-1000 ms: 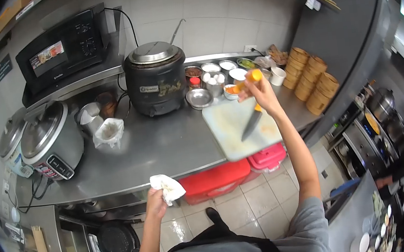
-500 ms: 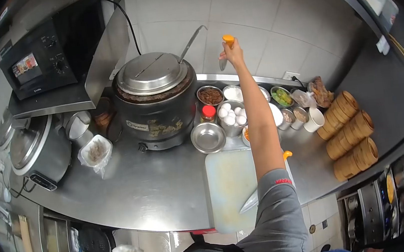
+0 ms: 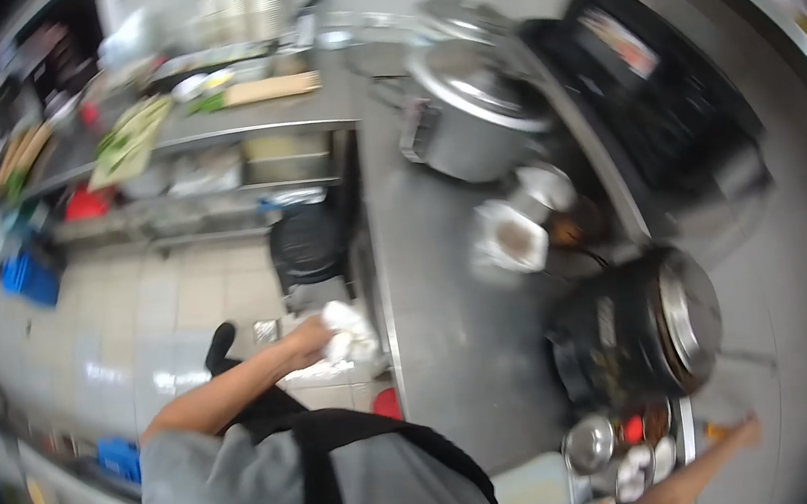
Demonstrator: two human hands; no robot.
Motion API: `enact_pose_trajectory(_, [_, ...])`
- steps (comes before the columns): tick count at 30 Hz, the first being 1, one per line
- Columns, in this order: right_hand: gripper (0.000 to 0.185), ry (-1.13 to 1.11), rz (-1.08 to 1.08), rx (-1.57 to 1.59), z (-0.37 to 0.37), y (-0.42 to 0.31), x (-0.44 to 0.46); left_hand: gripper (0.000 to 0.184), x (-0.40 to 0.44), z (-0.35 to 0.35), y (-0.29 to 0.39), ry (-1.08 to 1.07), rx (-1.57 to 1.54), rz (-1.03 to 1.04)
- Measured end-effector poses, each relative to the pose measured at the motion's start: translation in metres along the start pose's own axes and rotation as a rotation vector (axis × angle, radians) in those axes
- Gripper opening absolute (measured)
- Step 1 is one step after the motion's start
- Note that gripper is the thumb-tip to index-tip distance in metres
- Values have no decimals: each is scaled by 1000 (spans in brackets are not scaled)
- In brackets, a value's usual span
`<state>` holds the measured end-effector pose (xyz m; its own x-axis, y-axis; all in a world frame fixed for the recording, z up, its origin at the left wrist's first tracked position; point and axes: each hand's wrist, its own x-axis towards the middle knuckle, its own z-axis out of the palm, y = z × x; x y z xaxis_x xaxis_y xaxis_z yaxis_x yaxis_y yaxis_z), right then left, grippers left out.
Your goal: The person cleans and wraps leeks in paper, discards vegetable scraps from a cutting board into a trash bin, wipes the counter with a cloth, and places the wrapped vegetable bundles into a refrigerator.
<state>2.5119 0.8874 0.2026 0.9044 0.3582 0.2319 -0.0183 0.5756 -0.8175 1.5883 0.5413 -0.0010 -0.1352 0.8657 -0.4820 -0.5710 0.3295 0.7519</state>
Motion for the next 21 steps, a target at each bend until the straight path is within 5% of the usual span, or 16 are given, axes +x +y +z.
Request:
enact_pose_trajectory(2, [37,201,-465,232,45,-40,-99,24,-8,4,15,-36,-28,-25])
enact_pose_trajectory(4, [42,-57,-557,-57,97,-119,-305,23,-4,7,21,-101,-20,12])
enact_pose_trajectory(7, [29,-756,-629,-67,114,-114,-515,22,1,-3,32,-229,-50,6])
enact_pose_trajectory(9, [36,-1495,-59,-367,117,-138,-705,18,0,-16,52,-300,-80,-18])
enact_pose_trajectory(10, [44,-1734,103,-134,109,-122,-777,16,-6,-26,69,-327,-102,-29])
enact_pose_trajectory(12, [72,-2158,-190,-276,111,-107,-888,14,-5,-66,91,-300,-170,-6])
enact_pose_trajectory(14, [58,-2074,-5,15,106,-85,-996,15,-12,-120,117,-223,-253,25])
enact_pose_trajectory(16, [40,-1971,-16,-16,108,-58,-1076,20,-25,-181,148,-249,-190,69])
enact_pose_trajectory(17, [28,-1872,263,-89,112,-58,-1102,23,-34,-210,164,-259,-169,96])
enact_pose_trajectory(19, [27,-1782,414,-34,137,-48,-1155,40,-68,-261,209,-216,-6,47])
enact_pose_trajectory(21, [31,-1757,535,17,164,-33,-1200,47,-76,-335,217,-176,143,322])
